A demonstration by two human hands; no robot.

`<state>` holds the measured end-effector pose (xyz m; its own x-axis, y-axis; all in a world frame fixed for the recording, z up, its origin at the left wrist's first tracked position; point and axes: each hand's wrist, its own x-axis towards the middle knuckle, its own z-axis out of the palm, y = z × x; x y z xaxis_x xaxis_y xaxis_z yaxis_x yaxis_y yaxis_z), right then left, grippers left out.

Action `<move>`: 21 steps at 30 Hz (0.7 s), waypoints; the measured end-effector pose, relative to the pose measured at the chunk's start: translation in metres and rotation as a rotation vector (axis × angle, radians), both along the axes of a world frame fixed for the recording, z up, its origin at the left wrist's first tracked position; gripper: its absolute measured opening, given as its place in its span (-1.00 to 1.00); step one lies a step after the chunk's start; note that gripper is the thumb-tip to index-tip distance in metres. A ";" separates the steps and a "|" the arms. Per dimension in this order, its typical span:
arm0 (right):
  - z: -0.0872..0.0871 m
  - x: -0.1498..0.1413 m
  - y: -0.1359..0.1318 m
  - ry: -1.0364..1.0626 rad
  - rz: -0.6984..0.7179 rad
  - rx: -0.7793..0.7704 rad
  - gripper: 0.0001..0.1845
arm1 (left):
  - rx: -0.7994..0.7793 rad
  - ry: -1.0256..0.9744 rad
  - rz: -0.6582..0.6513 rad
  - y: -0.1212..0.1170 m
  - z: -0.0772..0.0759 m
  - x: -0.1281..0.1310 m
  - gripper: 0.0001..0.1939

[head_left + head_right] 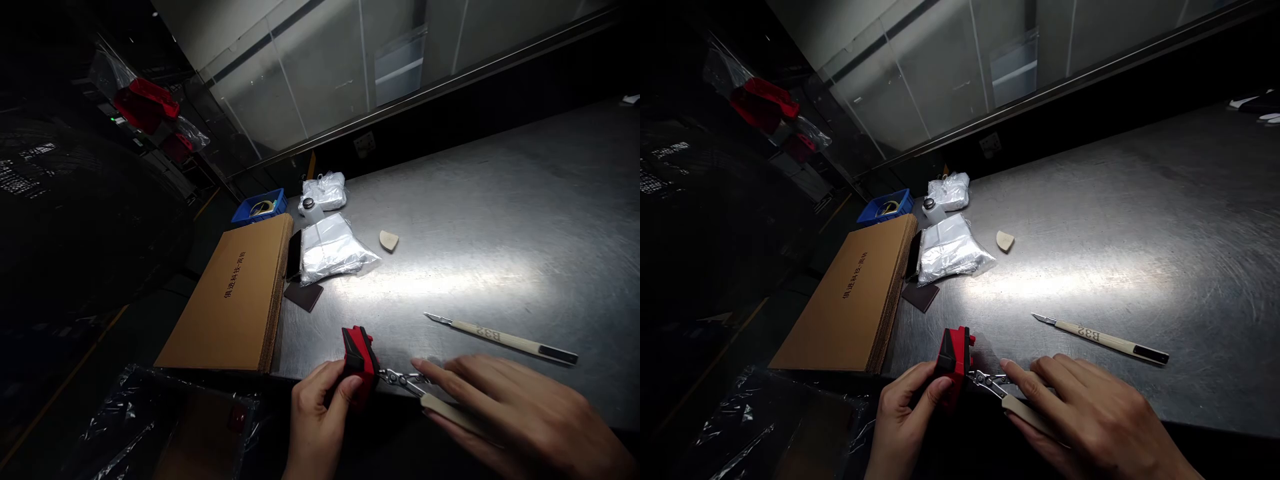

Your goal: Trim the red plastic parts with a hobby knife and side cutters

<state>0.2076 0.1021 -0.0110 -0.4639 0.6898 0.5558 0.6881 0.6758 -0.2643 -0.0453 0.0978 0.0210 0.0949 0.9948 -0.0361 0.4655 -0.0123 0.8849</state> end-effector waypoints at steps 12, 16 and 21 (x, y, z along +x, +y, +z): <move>-0.015 0.011 0.012 0.047 -0.145 -0.012 -0.61 | 0.014 -0.057 0.063 0.000 -0.004 0.002 -0.81; -0.038 0.002 0.047 0.007 -0.245 -0.156 -0.58 | 0.025 -0.090 0.074 -0.001 -0.006 0.001 -0.83; -0.055 -0.024 0.079 0.103 -0.202 -0.218 -0.42 | 0.161 -0.160 -0.029 -0.002 -0.013 -0.006 -0.84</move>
